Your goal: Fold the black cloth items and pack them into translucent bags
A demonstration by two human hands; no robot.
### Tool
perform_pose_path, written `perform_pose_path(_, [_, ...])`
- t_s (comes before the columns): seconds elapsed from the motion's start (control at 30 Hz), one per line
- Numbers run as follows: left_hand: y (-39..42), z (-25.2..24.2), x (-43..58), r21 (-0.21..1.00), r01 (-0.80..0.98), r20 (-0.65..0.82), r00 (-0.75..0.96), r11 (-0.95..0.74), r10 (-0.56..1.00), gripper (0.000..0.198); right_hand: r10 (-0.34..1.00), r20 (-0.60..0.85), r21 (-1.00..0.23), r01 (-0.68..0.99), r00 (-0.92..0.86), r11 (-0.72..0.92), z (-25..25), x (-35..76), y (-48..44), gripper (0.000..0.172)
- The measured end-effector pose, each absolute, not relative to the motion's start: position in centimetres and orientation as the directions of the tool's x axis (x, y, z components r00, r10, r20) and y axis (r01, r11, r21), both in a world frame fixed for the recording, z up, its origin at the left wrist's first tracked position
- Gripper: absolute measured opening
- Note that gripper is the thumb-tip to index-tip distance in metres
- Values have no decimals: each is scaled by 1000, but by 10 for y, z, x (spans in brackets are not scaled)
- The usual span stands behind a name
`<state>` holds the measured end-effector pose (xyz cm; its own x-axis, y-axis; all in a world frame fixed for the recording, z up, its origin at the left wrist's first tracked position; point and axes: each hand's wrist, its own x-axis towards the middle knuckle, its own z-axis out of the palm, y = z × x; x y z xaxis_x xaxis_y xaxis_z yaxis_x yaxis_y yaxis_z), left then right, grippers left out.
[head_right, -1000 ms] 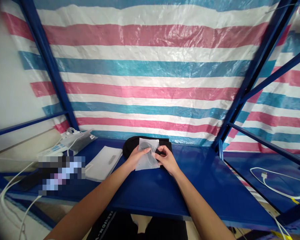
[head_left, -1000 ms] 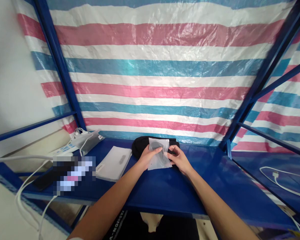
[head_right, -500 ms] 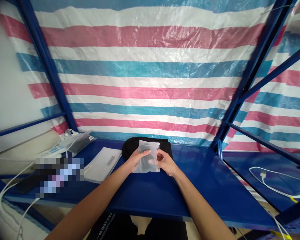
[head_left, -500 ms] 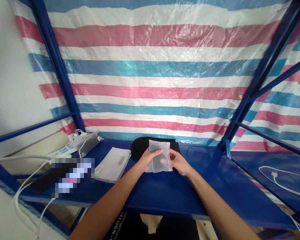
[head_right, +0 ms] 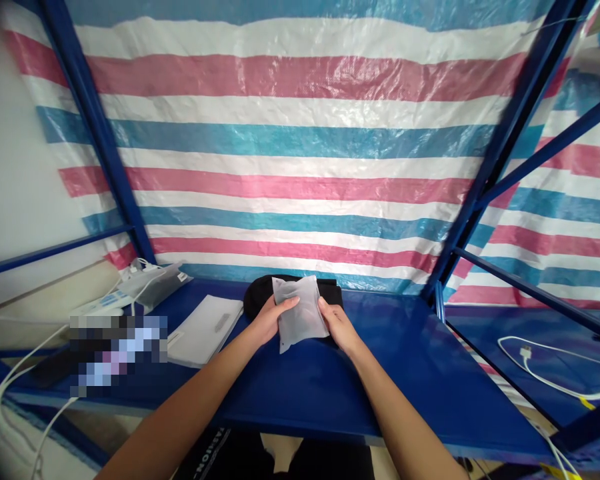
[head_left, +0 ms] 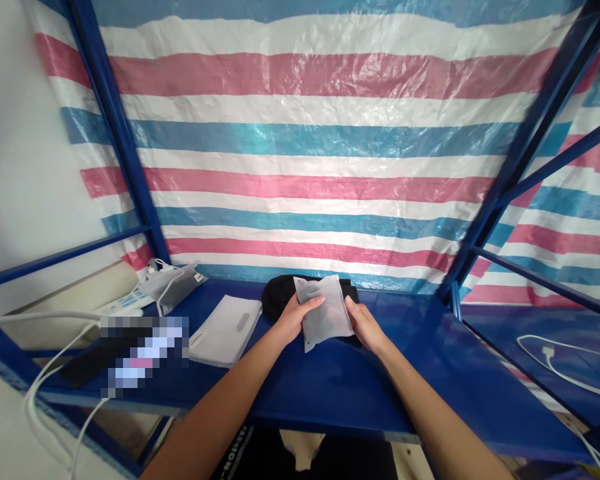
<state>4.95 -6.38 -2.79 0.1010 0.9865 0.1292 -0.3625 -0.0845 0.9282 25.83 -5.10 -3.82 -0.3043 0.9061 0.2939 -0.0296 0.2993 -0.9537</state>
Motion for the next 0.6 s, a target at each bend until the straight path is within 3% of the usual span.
perform_pose_path(0.13, [-67, -19, 46, 926, -298, 289, 166, -232, 943, 56, 758, 605, -728, 216, -242, 650, -30, 268, -52, 36])
perform_pose_path(0.27, [-60, -23, 42, 925, -210, 351, 153, -317, 924, 78, 610, 747, -483, 415, -264, 771, -31, 285, -51, 18])
perform_pose_path(0.33, [-55, -28, 41, 908, -122, 411, 86, -400, 908, 95, 546, 784, -364, 494, -294, 790, -34, 290, -49, 22])
perform_pose_path(0.4, [-52, -34, 40, 852, 93, 518, -7, -515, 856, 99, 498, 804, -254, 569, -325, 782, -36, 291, -46, 33])
perform_pose_path(0.5, [-52, -40, 40, 659, 458, 684, -35, -597, 728, 83, 477, 788, -145, 635, -390, 759, -38, 285, -41, 47])
perform_pose_path(0.6, [-55, -43, 41, 519, 579, 722, 97, -629, 686, 66, 477, 770, -122, 637, -423, 762, -42, 278, -36, 39])
